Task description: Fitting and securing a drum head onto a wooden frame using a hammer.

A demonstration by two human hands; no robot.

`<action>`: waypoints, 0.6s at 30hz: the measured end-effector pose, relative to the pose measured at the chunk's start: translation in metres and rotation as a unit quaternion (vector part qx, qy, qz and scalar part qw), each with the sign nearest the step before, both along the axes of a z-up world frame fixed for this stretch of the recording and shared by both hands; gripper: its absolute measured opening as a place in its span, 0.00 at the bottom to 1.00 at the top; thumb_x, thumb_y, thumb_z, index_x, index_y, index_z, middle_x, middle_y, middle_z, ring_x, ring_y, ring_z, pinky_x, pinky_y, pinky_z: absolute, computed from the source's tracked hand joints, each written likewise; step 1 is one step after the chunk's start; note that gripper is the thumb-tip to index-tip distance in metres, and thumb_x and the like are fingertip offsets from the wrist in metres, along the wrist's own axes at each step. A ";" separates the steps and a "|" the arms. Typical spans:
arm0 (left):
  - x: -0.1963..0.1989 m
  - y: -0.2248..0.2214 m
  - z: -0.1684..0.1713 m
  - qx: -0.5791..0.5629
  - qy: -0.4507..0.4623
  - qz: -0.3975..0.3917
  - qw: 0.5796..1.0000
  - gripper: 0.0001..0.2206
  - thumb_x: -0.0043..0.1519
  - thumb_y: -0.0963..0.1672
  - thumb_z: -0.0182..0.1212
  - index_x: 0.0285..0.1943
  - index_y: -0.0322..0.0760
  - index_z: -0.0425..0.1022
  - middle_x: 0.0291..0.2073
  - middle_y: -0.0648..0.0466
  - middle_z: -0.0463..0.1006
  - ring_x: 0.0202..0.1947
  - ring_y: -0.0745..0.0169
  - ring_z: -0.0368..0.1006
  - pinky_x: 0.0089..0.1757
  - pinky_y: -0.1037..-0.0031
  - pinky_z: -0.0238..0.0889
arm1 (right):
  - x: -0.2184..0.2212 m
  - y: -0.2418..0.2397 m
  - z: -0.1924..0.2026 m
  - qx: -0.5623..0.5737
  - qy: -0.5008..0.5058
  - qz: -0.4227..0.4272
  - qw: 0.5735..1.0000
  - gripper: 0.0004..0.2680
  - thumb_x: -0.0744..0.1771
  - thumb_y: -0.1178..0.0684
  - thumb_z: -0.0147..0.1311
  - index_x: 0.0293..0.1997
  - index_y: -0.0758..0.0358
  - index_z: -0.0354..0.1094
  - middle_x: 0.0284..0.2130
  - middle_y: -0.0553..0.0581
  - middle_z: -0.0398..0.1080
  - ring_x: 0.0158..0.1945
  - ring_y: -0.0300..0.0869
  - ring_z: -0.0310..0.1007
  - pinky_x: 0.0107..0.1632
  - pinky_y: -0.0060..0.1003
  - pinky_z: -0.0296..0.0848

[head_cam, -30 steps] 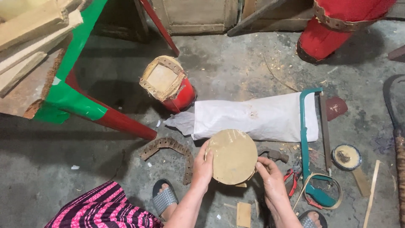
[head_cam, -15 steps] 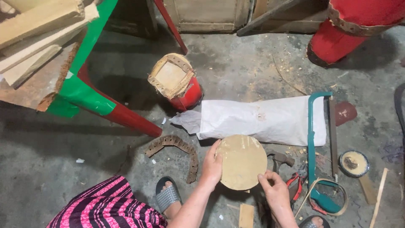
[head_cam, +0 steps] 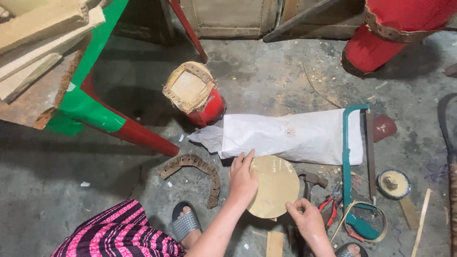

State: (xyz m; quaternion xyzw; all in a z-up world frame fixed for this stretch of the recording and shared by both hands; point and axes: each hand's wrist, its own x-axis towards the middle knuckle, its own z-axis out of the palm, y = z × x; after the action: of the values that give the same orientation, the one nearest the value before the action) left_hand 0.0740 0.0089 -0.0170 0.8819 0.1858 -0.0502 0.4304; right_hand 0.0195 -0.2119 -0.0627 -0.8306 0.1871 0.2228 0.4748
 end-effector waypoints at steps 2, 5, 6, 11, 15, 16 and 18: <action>0.006 -0.007 -0.001 0.053 -0.015 -0.033 0.998 0.31 0.58 0.41 0.54 0.75 0.50 0.61 0.73 0.42 0.57 0.73 0.41 0.48 0.65 0.52 0.42 | -0.002 -0.003 -0.002 -0.002 -0.002 0.001 1.000 0.11 0.63 0.49 0.64 0.26 0.67 0.69 0.18 0.54 0.69 0.22 0.40 0.63 0.31 0.32 0.66; 0.004 -0.012 0.002 0.080 0.033 -0.074 0.994 0.33 0.56 0.51 0.63 0.74 0.54 0.63 0.71 0.44 0.60 0.71 0.39 0.51 0.62 0.43 0.45 | -0.001 -0.008 -0.008 0.019 0.004 -0.007 1.000 0.11 0.63 0.49 0.65 0.26 0.66 0.69 0.18 0.55 0.66 0.22 0.40 0.61 0.30 0.33 0.64; -0.001 -0.012 0.008 0.059 -0.020 -0.069 0.996 0.31 0.55 0.48 0.65 0.71 0.51 0.66 0.67 0.46 0.65 0.66 0.43 0.57 0.61 0.51 0.48 | 0.001 -0.009 -0.007 0.018 0.026 -0.004 0.999 0.11 0.63 0.50 0.65 0.26 0.67 0.69 0.20 0.55 0.70 0.25 0.41 0.65 0.33 0.33 0.67; -0.025 -0.018 0.031 0.032 -0.067 -0.063 0.995 0.28 0.54 0.44 0.67 0.67 0.46 0.68 0.64 0.48 0.68 0.66 0.47 0.61 0.63 0.51 0.51 | 0.006 -0.015 -0.010 0.153 0.044 -0.027 0.987 0.15 0.62 0.63 0.64 0.52 0.71 0.66 0.29 0.63 0.76 0.32 0.44 0.73 0.36 0.34 0.69; -0.047 -0.022 0.027 0.046 -0.143 -0.053 0.987 0.23 0.55 0.45 0.68 0.61 0.45 0.70 0.65 0.52 0.68 0.64 0.50 0.63 0.61 0.57 0.54 | 0.004 -0.005 0.015 0.020 0.059 0.047 0.997 0.32 0.59 0.62 0.62 0.72 0.50 0.56 0.53 0.57 0.78 0.45 0.46 0.80 0.46 0.36 0.78; -0.050 -0.021 0.024 0.048 -0.167 -0.042 0.984 0.22 0.55 0.45 0.68 0.60 0.44 0.71 0.64 0.52 0.67 0.62 0.48 0.65 0.59 0.60 0.56 | 0.002 -0.005 0.008 0.002 0.037 0.073 0.997 0.31 0.59 0.60 0.63 0.72 0.49 0.58 0.55 0.54 0.78 0.51 0.44 0.81 0.54 0.35 0.76; -0.058 -0.021 0.014 0.050 -0.183 -0.040 0.981 0.20 0.56 0.45 0.68 0.58 0.45 0.71 0.65 0.50 0.66 0.63 0.45 0.64 0.60 0.58 0.57 | 0.000 -0.001 0.024 0.004 0.053 0.059 0.997 0.29 0.60 0.61 0.62 0.70 0.51 0.59 0.53 0.55 0.78 0.41 0.44 0.79 0.48 0.34 0.77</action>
State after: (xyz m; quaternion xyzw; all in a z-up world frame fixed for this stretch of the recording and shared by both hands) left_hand 0.0164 -0.0122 -0.0030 0.9031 0.0709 0.1046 0.4104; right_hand 0.0195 -0.2129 -0.0390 -0.8254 0.1613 0.2949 0.4535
